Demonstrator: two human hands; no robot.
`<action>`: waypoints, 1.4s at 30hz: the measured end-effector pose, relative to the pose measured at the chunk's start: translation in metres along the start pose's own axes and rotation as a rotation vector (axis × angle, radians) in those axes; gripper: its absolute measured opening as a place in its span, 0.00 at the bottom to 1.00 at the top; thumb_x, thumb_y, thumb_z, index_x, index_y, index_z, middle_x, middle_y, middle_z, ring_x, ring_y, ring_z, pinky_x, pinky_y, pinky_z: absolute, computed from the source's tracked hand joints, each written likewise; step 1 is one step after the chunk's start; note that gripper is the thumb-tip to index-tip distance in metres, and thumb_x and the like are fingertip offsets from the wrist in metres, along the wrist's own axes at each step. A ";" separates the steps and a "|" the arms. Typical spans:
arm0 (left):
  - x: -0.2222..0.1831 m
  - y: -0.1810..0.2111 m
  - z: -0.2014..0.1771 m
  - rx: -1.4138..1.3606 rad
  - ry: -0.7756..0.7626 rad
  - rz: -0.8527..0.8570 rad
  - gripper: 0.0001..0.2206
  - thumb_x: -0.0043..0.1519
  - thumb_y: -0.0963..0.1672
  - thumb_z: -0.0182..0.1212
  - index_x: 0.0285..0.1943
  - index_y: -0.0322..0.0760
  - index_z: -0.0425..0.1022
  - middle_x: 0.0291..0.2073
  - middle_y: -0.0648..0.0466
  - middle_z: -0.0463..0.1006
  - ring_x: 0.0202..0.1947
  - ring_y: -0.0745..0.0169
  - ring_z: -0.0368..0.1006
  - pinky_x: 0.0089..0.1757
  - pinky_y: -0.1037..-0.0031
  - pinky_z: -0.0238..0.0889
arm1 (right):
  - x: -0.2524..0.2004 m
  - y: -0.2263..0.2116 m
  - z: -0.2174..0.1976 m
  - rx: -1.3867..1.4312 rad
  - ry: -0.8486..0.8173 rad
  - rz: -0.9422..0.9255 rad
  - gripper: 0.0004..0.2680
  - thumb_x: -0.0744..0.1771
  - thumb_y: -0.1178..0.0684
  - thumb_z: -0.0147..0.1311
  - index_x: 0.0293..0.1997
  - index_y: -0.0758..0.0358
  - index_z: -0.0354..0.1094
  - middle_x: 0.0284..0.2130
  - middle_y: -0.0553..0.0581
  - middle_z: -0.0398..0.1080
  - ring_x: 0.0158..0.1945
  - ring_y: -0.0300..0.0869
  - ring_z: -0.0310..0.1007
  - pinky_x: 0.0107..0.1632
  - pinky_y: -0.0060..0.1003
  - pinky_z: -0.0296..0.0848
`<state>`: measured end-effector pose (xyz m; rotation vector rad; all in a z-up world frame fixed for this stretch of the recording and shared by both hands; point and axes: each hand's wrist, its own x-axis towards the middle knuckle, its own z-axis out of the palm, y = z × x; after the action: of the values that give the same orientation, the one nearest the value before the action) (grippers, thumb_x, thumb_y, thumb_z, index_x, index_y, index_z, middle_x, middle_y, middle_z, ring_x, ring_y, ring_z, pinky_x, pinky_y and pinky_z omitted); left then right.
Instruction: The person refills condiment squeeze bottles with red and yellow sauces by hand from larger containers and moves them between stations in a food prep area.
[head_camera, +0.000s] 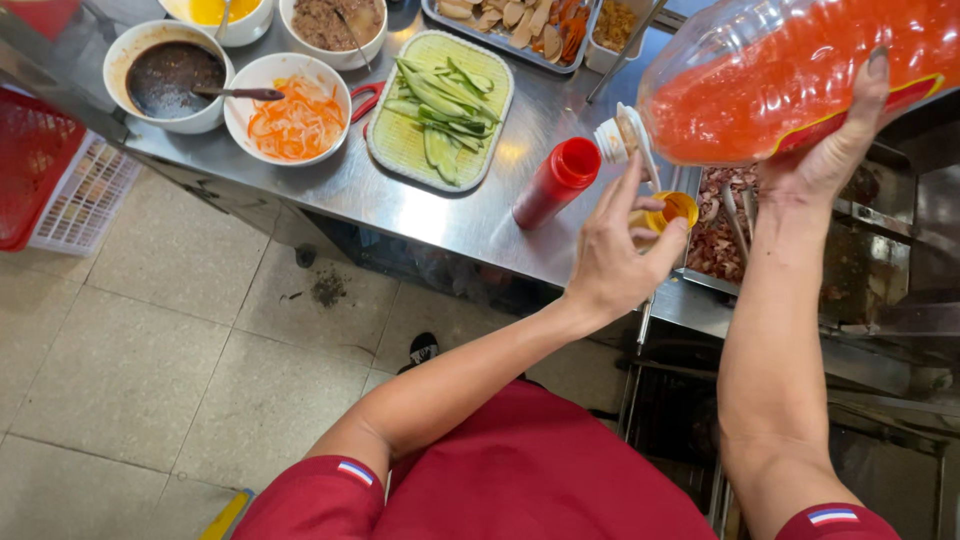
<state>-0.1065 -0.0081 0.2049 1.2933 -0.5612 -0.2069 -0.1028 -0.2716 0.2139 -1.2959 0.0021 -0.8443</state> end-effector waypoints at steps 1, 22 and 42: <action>-0.002 -0.002 0.005 0.019 0.011 0.015 0.41 0.61 0.43 0.64 0.80 0.19 0.46 0.63 0.38 0.67 0.56 0.54 0.74 0.49 0.71 0.77 | 0.000 0.004 -0.003 0.035 -0.025 0.005 0.37 0.64 0.33 0.70 0.76 0.54 0.45 0.70 0.59 0.56 0.75 0.53 0.60 0.70 0.53 0.63; 0.000 -0.010 0.025 0.058 0.075 0.025 0.51 0.56 0.49 0.64 0.84 0.22 0.35 0.68 0.34 0.62 0.65 0.38 0.67 0.61 0.61 0.64 | 0.011 0.026 -0.033 0.097 -0.191 0.040 0.27 0.72 0.36 0.62 0.78 0.54 0.53 0.65 0.53 0.63 0.69 0.46 0.67 0.70 0.48 0.66; 0.002 -0.005 0.025 0.068 0.082 -0.004 0.53 0.55 0.49 0.65 0.85 0.27 0.34 0.65 0.35 0.64 0.64 0.36 0.67 0.60 0.58 0.64 | 0.015 0.017 -0.017 0.011 -0.239 -0.043 0.25 0.72 0.38 0.62 0.73 0.59 0.58 0.62 0.55 0.66 0.64 0.47 0.71 0.67 0.49 0.69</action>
<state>-0.1163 -0.0318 0.2053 1.3622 -0.4997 -0.1383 -0.0910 -0.2937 0.2011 -1.3840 -0.2199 -0.7200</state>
